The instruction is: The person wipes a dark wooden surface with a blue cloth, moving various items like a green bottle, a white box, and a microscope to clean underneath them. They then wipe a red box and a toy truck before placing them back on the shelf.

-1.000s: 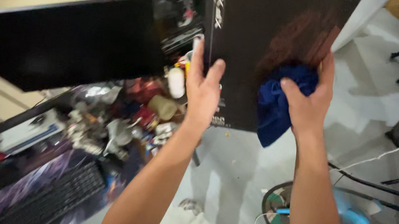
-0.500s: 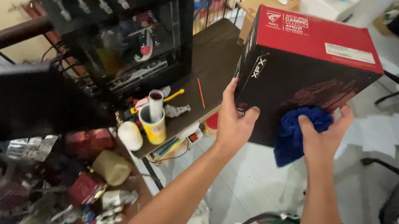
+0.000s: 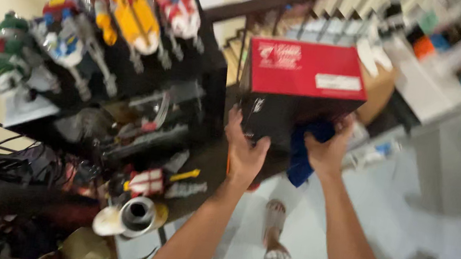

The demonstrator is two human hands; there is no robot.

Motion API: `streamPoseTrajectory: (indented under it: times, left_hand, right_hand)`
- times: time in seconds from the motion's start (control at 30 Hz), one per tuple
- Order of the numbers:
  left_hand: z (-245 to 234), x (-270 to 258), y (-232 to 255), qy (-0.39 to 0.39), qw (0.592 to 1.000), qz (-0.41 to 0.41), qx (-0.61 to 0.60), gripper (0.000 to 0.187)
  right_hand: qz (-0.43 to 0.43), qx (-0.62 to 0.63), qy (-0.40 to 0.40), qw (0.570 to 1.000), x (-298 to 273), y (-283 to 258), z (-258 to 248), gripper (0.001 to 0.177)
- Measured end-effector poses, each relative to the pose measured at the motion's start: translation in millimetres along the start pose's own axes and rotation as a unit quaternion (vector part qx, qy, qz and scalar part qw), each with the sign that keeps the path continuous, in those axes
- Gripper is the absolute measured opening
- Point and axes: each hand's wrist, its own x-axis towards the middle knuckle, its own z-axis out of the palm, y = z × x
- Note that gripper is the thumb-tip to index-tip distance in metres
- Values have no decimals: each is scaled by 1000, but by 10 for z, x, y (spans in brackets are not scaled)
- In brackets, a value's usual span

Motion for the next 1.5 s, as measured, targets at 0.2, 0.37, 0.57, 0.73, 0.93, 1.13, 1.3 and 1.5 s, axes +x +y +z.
streamPoseTrajectory:
  times: [0.2, 0.37, 0.57, 0.73, 0.93, 1.13, 1.3, 1.5]
  left_hand:
    - [737, 374, -626, 65, 929, -190, -310, 100]
    - [974, 398, -1057, 141, 969, -172, -112, 97]
    - [1309, 187, -1537, 225, 911, -339, -70, 109]
    - [1530, 152, -2027, 235, 873, -406, -131, 108]
    - [1441, 338, -2183, 239, 910, -257, -221, 93]
    - [1415, 514, -2048, 260, 882, -296, -257, 102]
    - [1400, 507, -2099, 204, 848, -476, -117, 110]
    - [1508, 395, -2390, 233, 862, -441, -86, 111]
  right_hand:
    - [-54, 32, -86, 994, 1003, 493, 761, 84]
    - [-54, 85, -162, 982, 1484, 652, 1051, 82]
    - [39, 49, -292, 954, 1502, 841, 1179, 114]
    - [67, -2, -328, 942, 1444, 999, 1362, 103]
    - [116, -38, -354, 927, 1445, 1003, 1638, 105]
    - [84, -18, -336, 938, 1491, 1033, 1782, 102]
    - [100, -22, -340, 935, 1517, 1019, 1846, 101]
    - [108, -47, -353, 928, 1573, 921, 1793, 102]
